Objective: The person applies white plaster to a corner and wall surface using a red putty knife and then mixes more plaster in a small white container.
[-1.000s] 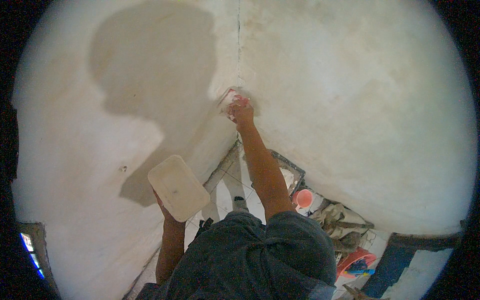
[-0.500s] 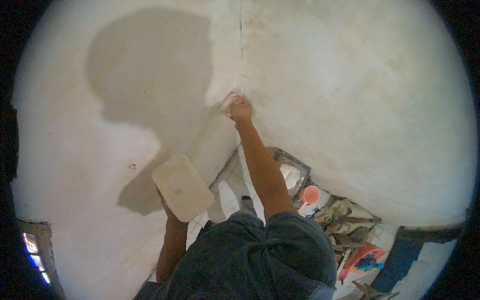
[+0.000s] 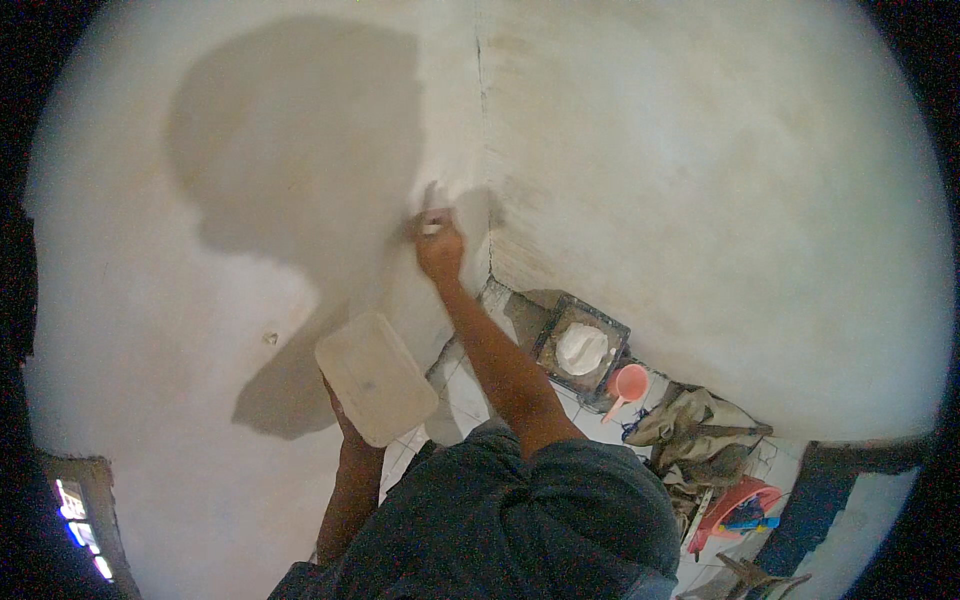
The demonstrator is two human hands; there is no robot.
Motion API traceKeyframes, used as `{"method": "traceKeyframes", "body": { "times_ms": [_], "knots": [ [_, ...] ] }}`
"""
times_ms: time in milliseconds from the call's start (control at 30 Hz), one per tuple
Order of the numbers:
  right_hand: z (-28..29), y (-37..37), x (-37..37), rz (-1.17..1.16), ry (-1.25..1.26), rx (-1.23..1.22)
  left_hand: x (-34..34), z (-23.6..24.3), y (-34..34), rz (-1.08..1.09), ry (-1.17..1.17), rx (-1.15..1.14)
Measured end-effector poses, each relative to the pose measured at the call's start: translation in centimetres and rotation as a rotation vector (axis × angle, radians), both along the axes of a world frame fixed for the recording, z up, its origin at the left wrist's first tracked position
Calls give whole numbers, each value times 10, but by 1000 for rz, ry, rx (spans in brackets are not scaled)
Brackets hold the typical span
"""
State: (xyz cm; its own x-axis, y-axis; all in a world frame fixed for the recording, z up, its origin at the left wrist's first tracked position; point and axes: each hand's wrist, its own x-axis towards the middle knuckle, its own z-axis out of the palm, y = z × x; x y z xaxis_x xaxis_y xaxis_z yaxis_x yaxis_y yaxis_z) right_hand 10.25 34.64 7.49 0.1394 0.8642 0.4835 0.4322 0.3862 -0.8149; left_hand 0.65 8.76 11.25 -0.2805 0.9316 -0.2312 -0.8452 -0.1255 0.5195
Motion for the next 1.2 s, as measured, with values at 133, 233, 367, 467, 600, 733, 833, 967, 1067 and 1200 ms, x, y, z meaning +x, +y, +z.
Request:
{"method": "traceKeyframes", "body": {
  "times_ms": [133,233,367,467,600,733,833,967,1067,1200],
  "knots": [
    [64,-67,-12,136,189,34,-3,11,-8,34,-135,-12],
    [28,-32,40,-6,212,-31,-3,4,-6,56,-136,-2],
    [-6,57,85,-208,50,-113,9,13,-9,63,59,-30],
    [-6,109,84,-181,-15,-56,15,24,-15,127,121,135],
    [-3,126,73,9,-7,103,3,3,-32,78,-79,-108],
    [-65,67,24,-126,-177,417,-5,-4,-35,65,-12,-151],
    [-58,-78,-34,50,-242,88,-21,-20,-50,76,19,-176],
    [-53,-99,-14,187,-140,-52,-32,-11,-52,65,-66,-151],
    [-34,-24,28,141,417,-336,-35,-14,-55,51,55,-159],
    [-9,54,63,74,575,-434,-30,-16,-60,100,-12,-143]
  ]
}}
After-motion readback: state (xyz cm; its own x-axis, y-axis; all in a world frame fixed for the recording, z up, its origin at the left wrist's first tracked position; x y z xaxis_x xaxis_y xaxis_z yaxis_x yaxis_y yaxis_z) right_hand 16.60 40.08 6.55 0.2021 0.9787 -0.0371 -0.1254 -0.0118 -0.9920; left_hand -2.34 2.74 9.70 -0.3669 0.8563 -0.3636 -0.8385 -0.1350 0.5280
